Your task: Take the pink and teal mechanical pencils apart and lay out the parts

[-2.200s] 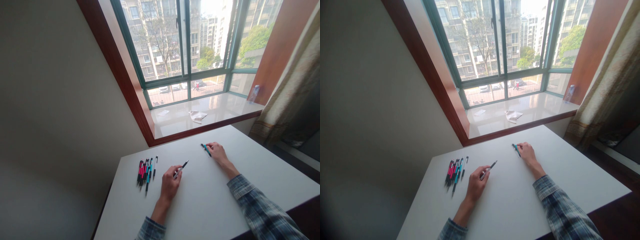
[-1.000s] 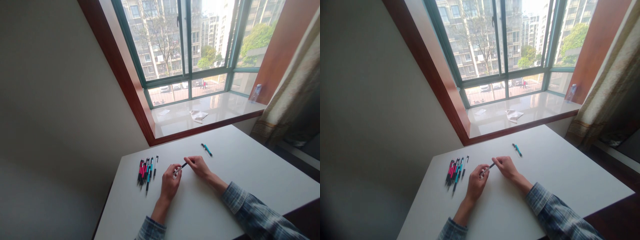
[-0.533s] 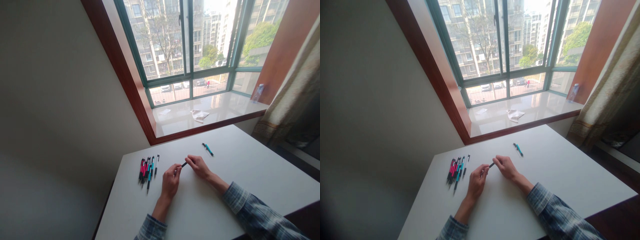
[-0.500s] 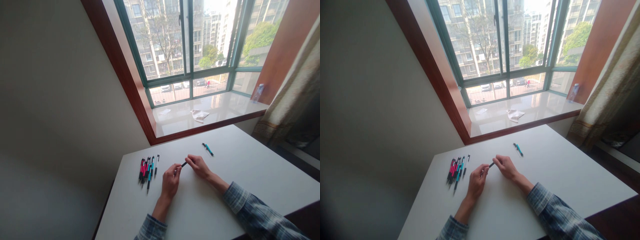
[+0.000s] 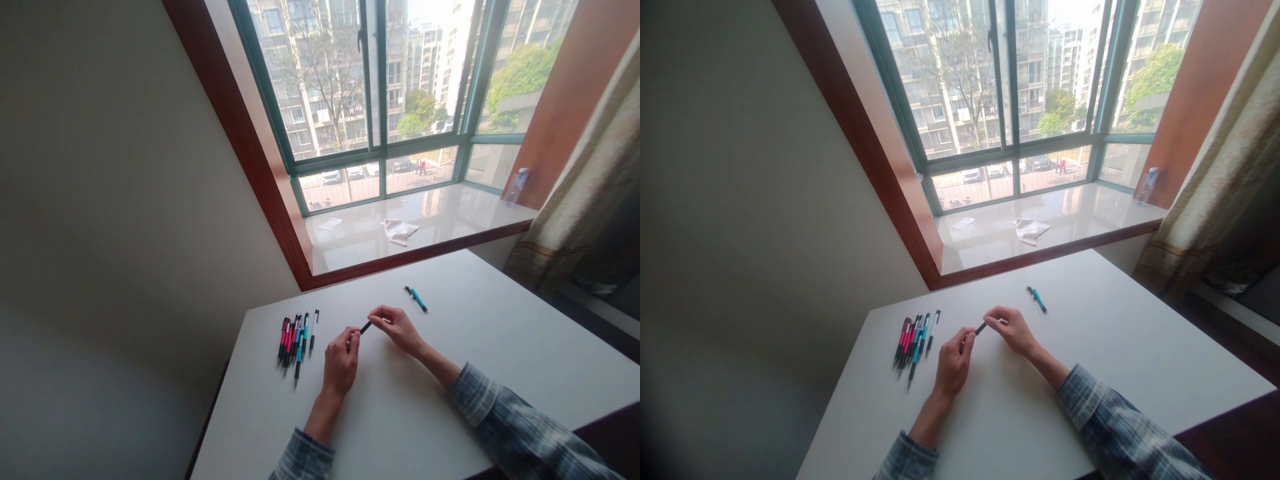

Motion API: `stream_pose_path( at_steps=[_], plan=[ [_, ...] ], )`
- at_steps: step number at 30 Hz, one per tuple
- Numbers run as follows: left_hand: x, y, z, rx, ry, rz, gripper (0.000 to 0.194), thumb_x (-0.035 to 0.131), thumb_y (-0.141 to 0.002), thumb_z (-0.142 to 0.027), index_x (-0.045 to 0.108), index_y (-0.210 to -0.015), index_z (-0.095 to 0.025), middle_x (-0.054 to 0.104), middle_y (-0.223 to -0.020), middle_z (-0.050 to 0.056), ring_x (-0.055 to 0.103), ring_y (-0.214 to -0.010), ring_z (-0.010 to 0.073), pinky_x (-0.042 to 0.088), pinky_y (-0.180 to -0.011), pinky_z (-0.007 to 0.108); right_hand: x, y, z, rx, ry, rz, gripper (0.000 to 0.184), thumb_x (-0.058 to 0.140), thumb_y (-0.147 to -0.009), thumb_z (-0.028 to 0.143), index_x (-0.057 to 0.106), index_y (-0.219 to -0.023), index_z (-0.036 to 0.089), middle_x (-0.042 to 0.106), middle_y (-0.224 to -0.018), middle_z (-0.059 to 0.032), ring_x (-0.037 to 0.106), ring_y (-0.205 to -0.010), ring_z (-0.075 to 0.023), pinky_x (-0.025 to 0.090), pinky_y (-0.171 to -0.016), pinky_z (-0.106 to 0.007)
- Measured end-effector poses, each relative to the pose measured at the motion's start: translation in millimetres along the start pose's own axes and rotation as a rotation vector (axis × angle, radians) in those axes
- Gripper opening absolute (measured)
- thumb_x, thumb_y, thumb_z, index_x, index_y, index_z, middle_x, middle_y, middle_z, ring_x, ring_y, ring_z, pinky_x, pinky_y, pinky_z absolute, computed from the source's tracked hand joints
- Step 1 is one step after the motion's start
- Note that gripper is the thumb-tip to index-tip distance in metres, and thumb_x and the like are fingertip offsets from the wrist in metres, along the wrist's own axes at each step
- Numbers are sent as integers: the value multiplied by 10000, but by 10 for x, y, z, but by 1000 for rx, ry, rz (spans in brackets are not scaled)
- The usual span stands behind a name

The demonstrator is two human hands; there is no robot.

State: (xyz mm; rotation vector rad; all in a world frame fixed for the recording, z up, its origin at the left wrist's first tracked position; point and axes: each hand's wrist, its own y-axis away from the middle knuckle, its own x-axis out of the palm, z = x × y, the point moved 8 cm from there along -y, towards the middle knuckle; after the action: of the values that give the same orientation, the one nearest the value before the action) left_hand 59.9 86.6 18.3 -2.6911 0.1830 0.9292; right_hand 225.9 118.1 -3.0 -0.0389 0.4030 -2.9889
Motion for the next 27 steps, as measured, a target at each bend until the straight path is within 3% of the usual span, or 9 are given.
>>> stream_pose_path(
  at_steps=[8, 12, 16, 20, 23, 27],
  plan=[
    [11, -9, -1, -22, 39, 28, 405, 453, -994, -518, 717, -957, -213, 588, -651, -21, 519, -579, 151, 315, -565, 238, -6, 10, 2, 23, -32, -19, 332, 723, -849, 514, 681, -952, 202, 705, -982, -67, 645, -967, -220, 528, -857, -348],
    [7, -14, 12, -28, 68, 35, 453, 426, -1004, -529, 734, -961, -199, 520, -621, -33, 450, -562, 139, 302, -567, 237, -64, -7, 103, -38, 23, -12, 283, 680, -895, 482, 671, -980, 212, 714, -993, -69, 646, -951, -210, 523, -843, -342],
    [-4, -11, 43, -43, 81, 36, 472, 420, -1005, -540, 743, -985, -195, 441, -591, -45, 398, -556, 136, 273, -557, 239, -426, -119, 222, -167, 337, -146, 203, 652, -911, 388, 696, -1036, 234, 735, -1014, -67, 642, -917, -221, 506, -847, -375],
    [3, -12, 69, -55, 82, 40, 479, 420, -1002, -551, 740, -965, -197, 394, -583, -48, 380, -555, 137, 259, -555, 243, -871, -295, 148, -192, 667, -282, 256, 605, -900, 283, 687, -1139, 247, 751, -964, -59, 615, -965, -261, 504, -874, -415],
    [11, -12, 72, -59, 79, 42, 479, 418, -997, -557, 737, -946, -203, 402, -578, -46, 386, -551, 140, 255, -551, 244, -1011, -416, 6, -195, 839, -242, 329, 576, -883, 216, 679, -1194, 250, 756, -945, -63, 600, -985, -283, 499, -896, -439],
    [17, -6, 60, -57, 81, 49, 466, 424, -994, -548, 730, -918, -206, 422, -576, -45, 394, -547, 138, 255, -550, 243, -1041, -506, -177, -177, 966, -178, 399, 568, -856, 156, 676, -1226, 260, 761, -929, -53, 599, -954, -284, 472, -927, -470]
  ],
)
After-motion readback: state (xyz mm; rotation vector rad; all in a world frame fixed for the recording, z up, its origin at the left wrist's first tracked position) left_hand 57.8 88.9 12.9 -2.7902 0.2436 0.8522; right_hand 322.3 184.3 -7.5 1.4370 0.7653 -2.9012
